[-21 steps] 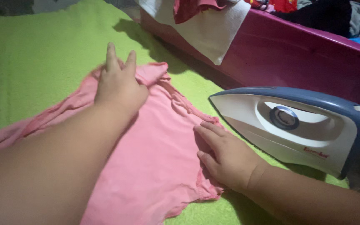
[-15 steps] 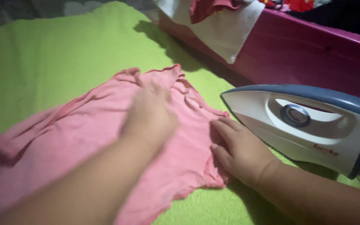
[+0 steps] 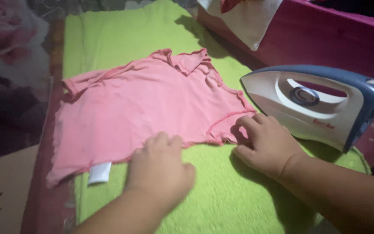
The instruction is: The person irons a pink garment laid out on a green towel. They use a white and blue electric iron, moving it back and forth across the fabric while using their left hand to hold the garment flat and smooth out wrinkles.
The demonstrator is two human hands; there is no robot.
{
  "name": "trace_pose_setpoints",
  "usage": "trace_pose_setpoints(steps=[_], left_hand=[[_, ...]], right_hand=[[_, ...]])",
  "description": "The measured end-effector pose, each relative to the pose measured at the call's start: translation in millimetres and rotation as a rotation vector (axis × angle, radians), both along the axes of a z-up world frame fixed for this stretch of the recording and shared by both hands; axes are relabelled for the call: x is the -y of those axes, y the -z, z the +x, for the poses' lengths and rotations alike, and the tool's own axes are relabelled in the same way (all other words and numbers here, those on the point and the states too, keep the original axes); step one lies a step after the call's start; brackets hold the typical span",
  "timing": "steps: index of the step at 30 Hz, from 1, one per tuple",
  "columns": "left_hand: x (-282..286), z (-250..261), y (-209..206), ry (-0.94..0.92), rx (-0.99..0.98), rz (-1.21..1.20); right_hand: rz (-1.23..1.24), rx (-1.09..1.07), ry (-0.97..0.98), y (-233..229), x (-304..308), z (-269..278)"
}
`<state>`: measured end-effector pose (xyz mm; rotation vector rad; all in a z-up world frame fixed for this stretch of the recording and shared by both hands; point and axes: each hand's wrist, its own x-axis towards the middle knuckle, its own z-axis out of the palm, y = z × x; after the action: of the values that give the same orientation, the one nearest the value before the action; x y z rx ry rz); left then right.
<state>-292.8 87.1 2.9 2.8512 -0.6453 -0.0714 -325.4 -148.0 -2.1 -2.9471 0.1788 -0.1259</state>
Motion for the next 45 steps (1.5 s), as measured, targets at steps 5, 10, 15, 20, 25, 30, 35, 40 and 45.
trace_pose_setpoints(steps=[5,10,15,20,25,30,35,40,45], left_hand=[[-35.1,2.6,7.2,-0.243,0.128,0.045],[-72.5,14.1,16.6,-0.409,0.367,0.134],[-91.0,22.7,22.7,-0.388,0.464,0.052],[-92.8,12.9,-4.1,-0.229,0.499,-0.206],[-80.5,-12.5,-10.9,-0.146,0.279,-0.203],[-82.6,-22.9,-6.8,-0.130,-0.116,-0.235],[-82.4,-15.0,-15.7,-0.187,-0.177,-0.408],[-83.0,44.2,-23.8,-0.100,0.082,-0.379],[-84.7,144.5,-3.1,-0.054,0.314,-0.369]], right_hand=[[-0.106,-0.133,-0.005,-5.4,-0.1,-7.7],[-0.141,-0.124,-0.040,-10.3,-3.4,5.2],[0.001,-0.106,0.028,-17.8,-5.6,18.2],[0.211,0.111,0.166,-34.0,30.3,-6.2],[-0.073,0.002,0.052,-28.9,54.4,-22.5],[-0.313,-0.200,-0.085,-25.2,57.7,-21.6],[-0.050,-0.117,0.106,-44.6,36.1,-4.3],[0.199,-0.129,0.152,-56.1,7.0,45.9],[0.263,-0.023,-0.033,-37.9,-3.5,146.2]])
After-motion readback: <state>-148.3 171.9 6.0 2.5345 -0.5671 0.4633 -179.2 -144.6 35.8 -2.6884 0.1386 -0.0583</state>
